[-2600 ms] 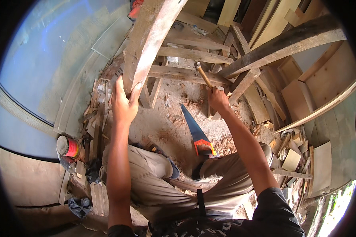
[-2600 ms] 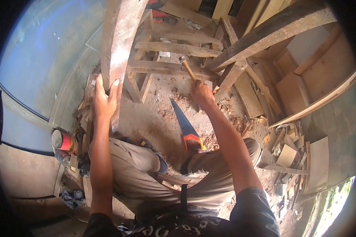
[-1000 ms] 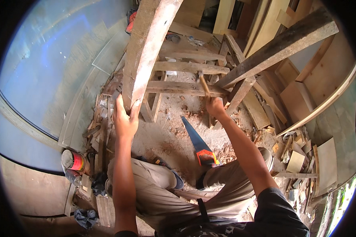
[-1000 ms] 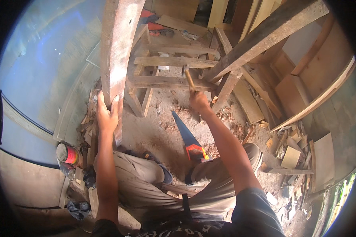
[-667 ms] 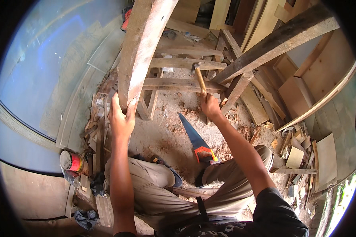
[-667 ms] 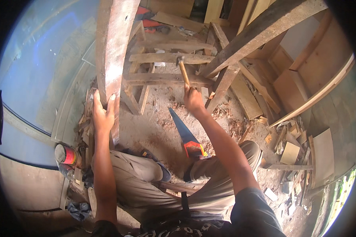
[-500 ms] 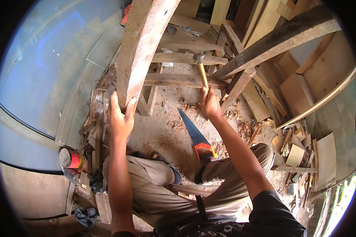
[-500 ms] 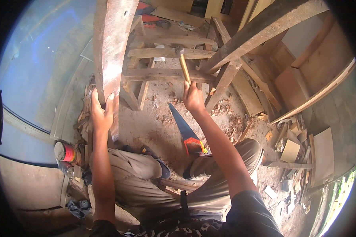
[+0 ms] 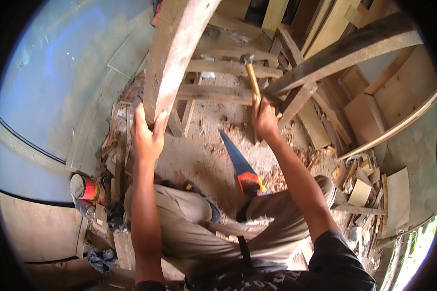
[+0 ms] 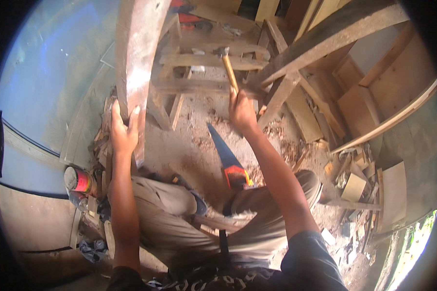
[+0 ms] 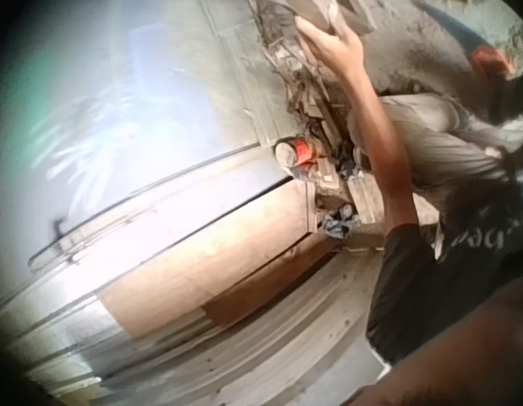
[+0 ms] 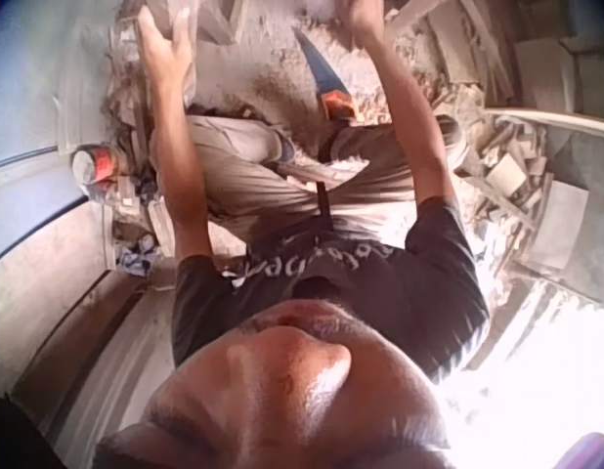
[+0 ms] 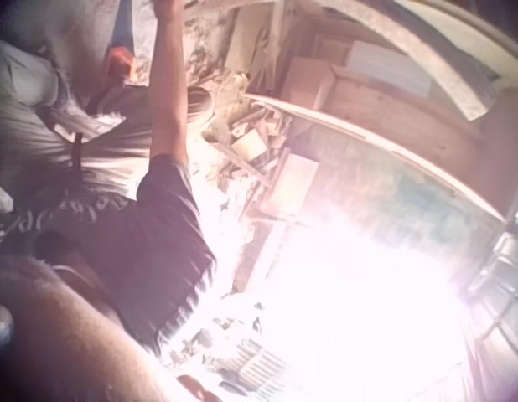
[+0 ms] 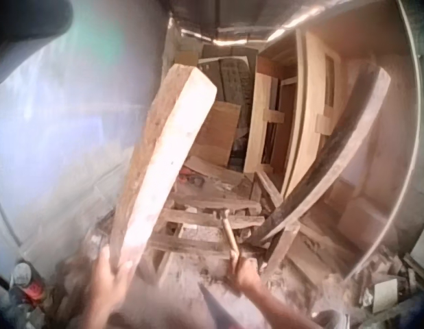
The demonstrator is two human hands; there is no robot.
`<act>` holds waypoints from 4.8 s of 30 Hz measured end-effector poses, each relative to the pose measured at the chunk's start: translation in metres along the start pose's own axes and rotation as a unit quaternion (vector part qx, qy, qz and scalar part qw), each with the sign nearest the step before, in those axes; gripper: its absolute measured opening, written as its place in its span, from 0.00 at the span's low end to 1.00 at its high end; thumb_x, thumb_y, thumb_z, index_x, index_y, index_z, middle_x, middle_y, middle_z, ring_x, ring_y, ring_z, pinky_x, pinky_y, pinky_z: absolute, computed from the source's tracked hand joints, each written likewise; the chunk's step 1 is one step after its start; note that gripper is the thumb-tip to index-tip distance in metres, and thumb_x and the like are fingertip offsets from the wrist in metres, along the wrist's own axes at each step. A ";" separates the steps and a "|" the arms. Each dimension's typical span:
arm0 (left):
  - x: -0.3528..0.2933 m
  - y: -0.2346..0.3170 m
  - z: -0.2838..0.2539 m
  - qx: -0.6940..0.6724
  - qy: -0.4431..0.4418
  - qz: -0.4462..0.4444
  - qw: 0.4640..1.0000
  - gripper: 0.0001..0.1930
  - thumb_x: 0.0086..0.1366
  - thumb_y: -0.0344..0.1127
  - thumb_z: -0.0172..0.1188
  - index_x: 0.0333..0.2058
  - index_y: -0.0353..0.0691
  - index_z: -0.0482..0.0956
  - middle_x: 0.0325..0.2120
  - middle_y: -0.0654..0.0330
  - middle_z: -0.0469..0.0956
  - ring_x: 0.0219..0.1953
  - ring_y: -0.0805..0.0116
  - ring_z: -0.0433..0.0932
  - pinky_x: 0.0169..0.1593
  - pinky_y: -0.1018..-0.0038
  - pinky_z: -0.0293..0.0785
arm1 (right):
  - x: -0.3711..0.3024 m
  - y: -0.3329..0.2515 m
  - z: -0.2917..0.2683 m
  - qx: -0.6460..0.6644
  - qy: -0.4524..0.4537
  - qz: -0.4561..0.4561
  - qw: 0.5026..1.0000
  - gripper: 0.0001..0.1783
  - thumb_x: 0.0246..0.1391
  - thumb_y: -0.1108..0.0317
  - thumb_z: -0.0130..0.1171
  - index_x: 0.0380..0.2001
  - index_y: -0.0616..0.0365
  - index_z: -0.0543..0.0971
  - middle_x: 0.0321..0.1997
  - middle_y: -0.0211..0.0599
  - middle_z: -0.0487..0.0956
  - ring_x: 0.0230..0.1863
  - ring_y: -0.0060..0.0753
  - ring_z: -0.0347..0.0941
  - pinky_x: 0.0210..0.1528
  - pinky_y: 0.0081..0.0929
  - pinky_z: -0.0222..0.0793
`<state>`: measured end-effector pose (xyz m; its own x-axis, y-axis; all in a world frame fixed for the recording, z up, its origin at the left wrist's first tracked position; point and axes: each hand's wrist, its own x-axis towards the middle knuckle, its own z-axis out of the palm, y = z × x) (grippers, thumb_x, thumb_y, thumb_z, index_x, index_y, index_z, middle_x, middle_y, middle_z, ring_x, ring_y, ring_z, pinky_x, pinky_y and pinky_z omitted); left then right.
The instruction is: The person sits on the floor and uses a hand saw to cut a wooden plank resting on a wooden frame. They hold the plank with one hand and saw with the other, then reposition the plank to continue cutting.
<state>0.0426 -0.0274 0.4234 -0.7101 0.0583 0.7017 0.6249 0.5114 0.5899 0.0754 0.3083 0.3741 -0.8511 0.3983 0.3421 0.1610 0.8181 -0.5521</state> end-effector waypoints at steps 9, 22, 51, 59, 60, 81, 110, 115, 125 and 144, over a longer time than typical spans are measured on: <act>0.007 0.008 0.012 -0.049 -0.007 -0.026 0.998 0.28 0.67 0.41 0.63 0.60 0.33 0.66 0.48 0.39 0.78 0.50 0.43 0.79 0.52 0.58 0.74 | -0.040 0.080 0.040 0.013 0.020 -0.036 0.999 0.21 0.70 0.55 0.47 0.35 0.65 0.73 0.24 0.69 0.76 0.28 0.69 0.77 0.24 0.58 0.71; 0.011 0.020 0.125 0.072 -0.168 0.030 0.983 0.29 0.65 0.43 0.64 0.60 0.37 0.67 0.45 0.39 0.80 0.43 0.44 0.84 0.43 0.57 0.82 | -0.206 0.172 0.071 0.015 -0.166 0.110 0.980 0.32 0.63 0.41 0.55 0.33 0.67 0.78 0.24 0.61 0.80 0.32 0.66 0.79 0.35 0.55 0.74; -0.023 -0.012 0.283 0.077 -0.082 0.054 0.992 0.33 0.55 0.49 0.71 0.54 0.38 0.70 0.45 0.47 0.77 0.47 0.43 0.77 0.49 0.53 0.74 | -0.270 0.276 0.106 -0.341 -0.009 0.063 0.938 0.28 0.60 0.47 0.56 0.50 0.62 0.76 0.57 0.55 0.72 0.57 0.51 0.69 0.58 0.48 0.66; -0.023 -0.011 0.291 0.097 -0.100 0.027 0.990 0.34 0.52 0.49 0.73 0.53 0.37 0.72 0.43 0.45 0.78 0.44 0.42 0.78 0.48 0.52 0.74 | -0.283 0.203 0.151 -0.121 -0.224 -0.087 0.963 0.23 0.58 0.59 0.55 0.51 0.64 0.76 0.59 0.51 0.71 0.59 0.55 0.68 0.60 0.49 0.65; -0.023 -0.010 0.291 0.092 -0.105 0.020 0.990 0.34 0.52 0.49 0.73 0.53 0.37 0.72 0.43 0.46 0.78 0.45 0.43 0.78 0.49 0.53 0.73 | -0.285 0.202 0.158 -0.151 -0.234 -0.085 0.957 0.21 0.58 0.60 0.54 0.50 0.63 0.77 0.60 0.51 0.71 0.60 0.54 0.68 0.59 0.50 0.65; -0.024 -0.024 0.283 0.087 -0.063 0.081 0.991 0.35 0.53 0.52 0.74 0.52 0.35 0.72 0.36 0.50 0.79 0.37 0.49 0.79 0.42 0.56 0.74 | -0.173 0.156 0.162 -0.171 -0.283 0.007 0.944 0.22 0.57 0.47 0.59 0.36 0.57 0.79 0.36 0.44 0.81 0.46 0.48 0.76 0.52 0.57 0.62; -0.004 -0.002 0.237 0.078 -0.289 -0.040 0.953 0.38 0.59 0.47 0.69 0.61 0.39 0.58 0.55 0.40 0.73 0.55 0.39 0.74 0.54 0.51 0.73 | -0.304 -0.030 -0.092 0.400 0.143 0.287 0.858 0.14 0.66 0.61 0.60 0.33 0.62 0.79 0.20 0.18 0.71 0.20 0.10 0.63 0.22 0.15 0.56; -0.004 0.004 0.243 0.117 -0.337 -0.056 0.933 0.40 0.62 0.47 0.67 0.65 0.41 0.55 0.57 0.40 0.72 0.57 0.39 0.73 0.54 0.51 0.73 | -0.345 -0.066 -0.107 0.379 0.166 0.296 0.861 0.18 0.64 0.60 0.61 0.26 0.64 0.76 0.17 0.25 0.71 0.22 0.14 0.65 0.23 0.22 0.61; -0.016 -0.043 0.268 0.100 -0.303 -0.042 0.947 0.49 0.52 0.59 0.71 0.65 0.38 0.60 0.54 0.39 0.76 0.55 0.39 0.75 0.55 0.51 0.73 | -0.348 -0.039 -0.122 0.280 0.190 0.214 0.916 0.17 0.61 0.64 0.63 0.23 0.62 0.73 0.14 0.28 0.67 0.16 0.20 0.61 0.19 0.26 0.54; 0.001 -0.080 0.195 0.275 -0.398 0.046 0.874 0.51 0.53 0.68 0.67 0.59 0.27 0.62 0.39 0.39 0.83 0.42 0.44 0.84 0.45 0.54 0.80 | -0.303 0.000 -0.110 0.257 0.163 0.174 0.937 0.19 0.60 0.61 0.60 0.20 0.62 0.72 0.13 0.34 0.70 0.14 0.30 0.67 0.19 0.30 0.58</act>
<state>-0.0719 0.0988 0.2991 -0.8027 0.5870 0.1056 0.5961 0.7953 0.1103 0.3887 0.2336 0.3539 -0.5805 0.7777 0.2411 0.0669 0.3406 -0.9378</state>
